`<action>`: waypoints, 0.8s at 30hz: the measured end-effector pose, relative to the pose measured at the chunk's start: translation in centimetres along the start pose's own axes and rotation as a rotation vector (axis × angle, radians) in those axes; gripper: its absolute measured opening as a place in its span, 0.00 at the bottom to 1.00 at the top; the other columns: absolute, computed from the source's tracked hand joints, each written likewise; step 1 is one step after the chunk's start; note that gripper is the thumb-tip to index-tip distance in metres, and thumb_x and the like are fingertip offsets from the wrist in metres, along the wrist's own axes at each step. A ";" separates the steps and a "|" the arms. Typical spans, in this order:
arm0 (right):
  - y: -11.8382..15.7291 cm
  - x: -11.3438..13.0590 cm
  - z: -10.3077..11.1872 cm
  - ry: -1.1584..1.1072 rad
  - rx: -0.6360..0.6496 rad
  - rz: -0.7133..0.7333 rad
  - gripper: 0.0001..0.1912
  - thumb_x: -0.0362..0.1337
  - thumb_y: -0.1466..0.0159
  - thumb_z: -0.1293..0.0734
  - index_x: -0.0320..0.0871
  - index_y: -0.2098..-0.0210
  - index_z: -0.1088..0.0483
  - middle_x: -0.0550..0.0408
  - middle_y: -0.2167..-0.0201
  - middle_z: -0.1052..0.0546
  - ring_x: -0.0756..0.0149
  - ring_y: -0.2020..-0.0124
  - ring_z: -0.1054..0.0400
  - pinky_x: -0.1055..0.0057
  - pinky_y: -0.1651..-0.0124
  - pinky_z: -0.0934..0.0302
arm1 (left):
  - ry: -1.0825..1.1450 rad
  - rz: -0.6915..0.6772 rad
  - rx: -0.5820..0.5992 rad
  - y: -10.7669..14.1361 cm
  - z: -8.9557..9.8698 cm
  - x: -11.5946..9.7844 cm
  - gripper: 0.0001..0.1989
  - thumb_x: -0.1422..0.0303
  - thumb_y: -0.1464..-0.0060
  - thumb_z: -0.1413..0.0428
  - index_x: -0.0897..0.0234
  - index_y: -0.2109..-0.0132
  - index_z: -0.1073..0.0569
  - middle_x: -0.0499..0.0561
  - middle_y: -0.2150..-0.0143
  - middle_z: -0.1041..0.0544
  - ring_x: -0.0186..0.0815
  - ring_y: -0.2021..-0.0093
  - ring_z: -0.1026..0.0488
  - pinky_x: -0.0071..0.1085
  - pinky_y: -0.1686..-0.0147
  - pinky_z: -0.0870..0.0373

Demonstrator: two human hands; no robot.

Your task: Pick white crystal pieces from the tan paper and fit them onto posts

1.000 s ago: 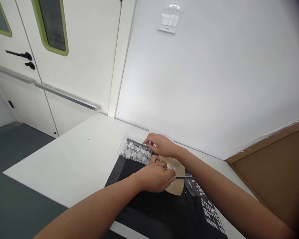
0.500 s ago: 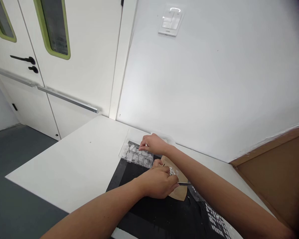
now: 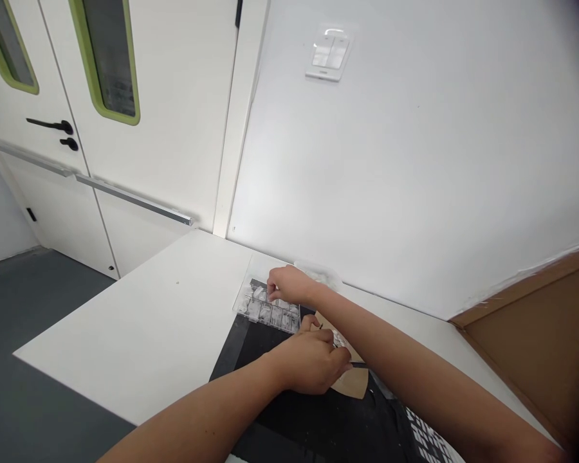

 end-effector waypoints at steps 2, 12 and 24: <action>0.1 -0.6 0.4 -0.054 0.010 -0.024 0.05 0.34 0.44 0.23 0.48 0.74 0.21 0.59 0.74 0.21 0.68 0.74 0.29 0.73 0.71 0.43 | -0.013 -0.012 -0.008 0.0 0.1 -0.1 0.16 0.62 0.30 0.58 0.66 0.57 0.29 0.56 0.72 0.26 0.45 0.61 0.30 0.46 0.54 0.41; 3.0 -3.5 3.9 -0.341 -0.025 -0.095 0.08 0.43 0.38 0.28 0.45 0.67 0.22 0.53 0.66 0.18 0.63 0.65 0.24 0.70 0.63 0.33 | -0.038 -0.007 -0.007 0.1 -0.2 0.1 0.16 0.63 0.30 0.58 0.66 0.55 0.30 0.57 0.70 0.25 0.45 0.61 0.31 0.46 0.52 0.44; 19.6 -3.8 11.4 -0.368 -0.591 -0.250 0.10 0.45 0.32 0.32 0.46 0.65 0.27 0.53 0.63 0.23 0.64 0.63 0.30 0.67 0.63 0.38 | 0.037 0.192 -0.079 0.0 0.7 1.9 0.09 0.68 0.31 0.56 0.64 0.57 0.32 0.54 0.64 0.24 0.44 0.55 0.32 0.50 0.47 0.46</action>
Point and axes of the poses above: each hand's wrist, its own y-axis away from the middle knuckle, its own z-axis out of the back of the hand, x = y × z, the point moved 9 cm from there along -y, towards the middle knuckle
